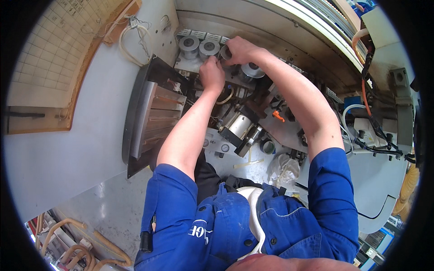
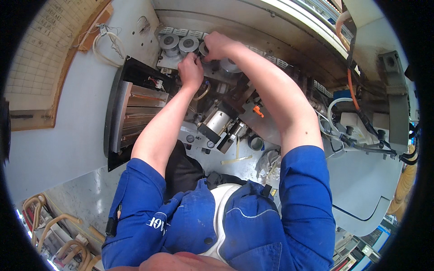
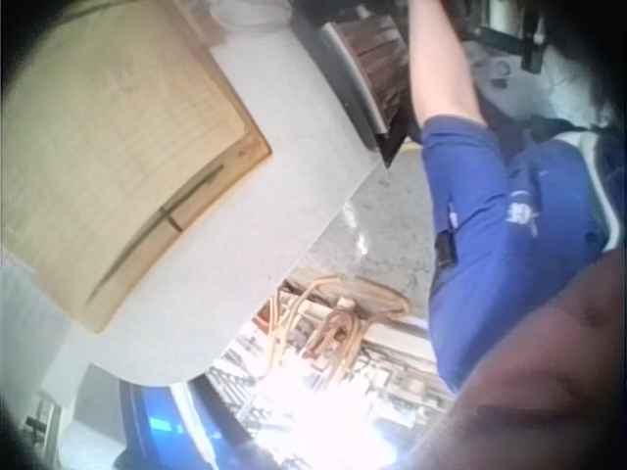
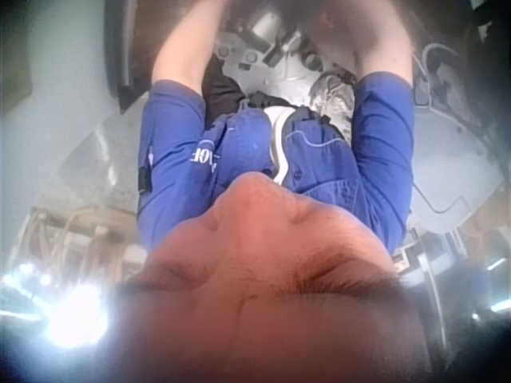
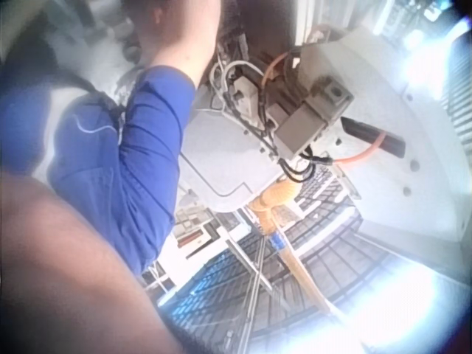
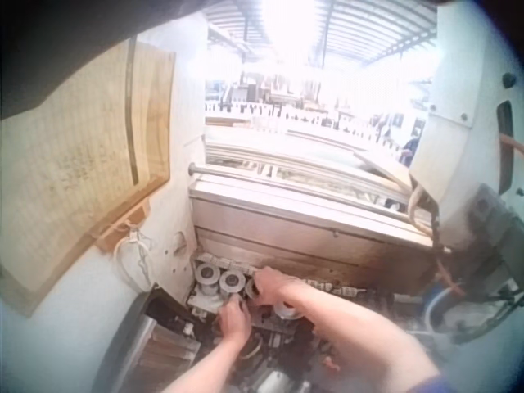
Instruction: The person adjusts multiple cylindrical components inside a machine using both hands, then uses a screwdriver to tighten a part. Afterward, the person walks to a conveyor area and, with a coworker, lifts and places a large wooden board onto the conveyor.
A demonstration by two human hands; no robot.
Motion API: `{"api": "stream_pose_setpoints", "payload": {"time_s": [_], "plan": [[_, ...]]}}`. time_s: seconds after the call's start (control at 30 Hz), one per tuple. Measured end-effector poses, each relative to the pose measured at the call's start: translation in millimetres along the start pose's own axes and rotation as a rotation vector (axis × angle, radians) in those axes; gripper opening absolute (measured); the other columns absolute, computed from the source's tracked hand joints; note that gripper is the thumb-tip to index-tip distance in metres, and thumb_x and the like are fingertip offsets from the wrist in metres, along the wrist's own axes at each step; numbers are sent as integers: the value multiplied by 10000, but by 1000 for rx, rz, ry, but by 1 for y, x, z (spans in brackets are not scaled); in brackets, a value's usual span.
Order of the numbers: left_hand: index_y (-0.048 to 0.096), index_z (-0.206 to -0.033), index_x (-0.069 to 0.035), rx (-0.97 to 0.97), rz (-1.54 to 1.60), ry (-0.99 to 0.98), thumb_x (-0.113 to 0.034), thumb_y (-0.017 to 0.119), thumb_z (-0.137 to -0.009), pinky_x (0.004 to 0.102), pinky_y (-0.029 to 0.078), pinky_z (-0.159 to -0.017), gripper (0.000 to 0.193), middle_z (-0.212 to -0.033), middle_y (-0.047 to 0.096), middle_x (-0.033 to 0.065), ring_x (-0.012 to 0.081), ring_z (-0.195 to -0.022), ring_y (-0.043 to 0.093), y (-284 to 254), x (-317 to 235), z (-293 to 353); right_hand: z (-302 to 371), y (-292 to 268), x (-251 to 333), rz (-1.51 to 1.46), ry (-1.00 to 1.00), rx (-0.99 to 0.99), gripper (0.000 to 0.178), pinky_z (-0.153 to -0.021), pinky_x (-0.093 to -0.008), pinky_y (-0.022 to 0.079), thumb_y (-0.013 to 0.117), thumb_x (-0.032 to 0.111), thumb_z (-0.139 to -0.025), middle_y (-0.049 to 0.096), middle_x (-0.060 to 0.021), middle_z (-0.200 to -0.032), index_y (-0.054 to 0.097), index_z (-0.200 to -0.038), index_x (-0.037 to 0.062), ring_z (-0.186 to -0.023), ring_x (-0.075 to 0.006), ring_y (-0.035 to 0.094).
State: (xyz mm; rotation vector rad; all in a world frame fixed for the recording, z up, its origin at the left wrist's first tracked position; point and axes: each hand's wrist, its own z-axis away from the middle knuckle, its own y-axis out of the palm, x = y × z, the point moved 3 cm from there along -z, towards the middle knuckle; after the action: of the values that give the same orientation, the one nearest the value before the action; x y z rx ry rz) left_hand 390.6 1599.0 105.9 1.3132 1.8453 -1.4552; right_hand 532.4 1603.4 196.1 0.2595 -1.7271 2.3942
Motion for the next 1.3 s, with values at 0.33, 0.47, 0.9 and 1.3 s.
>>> {"api": "stream_pose_setpoints", "payload": {"time_s": [0.33,0.47,0.9,1.3], "plan": [[665,-902,-1,8,-6,17,-56,631,-894,536,508,-750,65,-893,689,246,466,-872,662,-1,-1,-1,4,-3,1,26,91,-9,644,-900,-452,565,863,399,-711,722,-267,-999,676,-1132,-51,-1001,-418,696],[669,-892,-3,-2,-19,2,-73,689,-866,516,519,-737,77,-880,695,249,467,-873,668,0,0,-1,4,-2,4,44,180,30,686,-916,-441,564,868,423,-706,721,-272,-999,666,-1153,-57,-1025,-413,693],[665,-888,-1,-21,4,17,-49,670,-870,513,516,-742,51,-884,692,242,459,-872,666,-2,-3,1,4,-7,2,51,60,24,543,-879,-452,575,863,346,-704,731,-263,-1000,713,-1011,-76,-975,-414,705],[666,-898,-13,30,-34,-6,-38,635,-881,531,505,-746,42,-887,688,242,466,-884,660,2,3,0,-5,0,3,128,-255,49,674,-897,-478,568,846,392,-724,710,-271,-1086,642,-1180,-60,-1032,-429,684]]}}
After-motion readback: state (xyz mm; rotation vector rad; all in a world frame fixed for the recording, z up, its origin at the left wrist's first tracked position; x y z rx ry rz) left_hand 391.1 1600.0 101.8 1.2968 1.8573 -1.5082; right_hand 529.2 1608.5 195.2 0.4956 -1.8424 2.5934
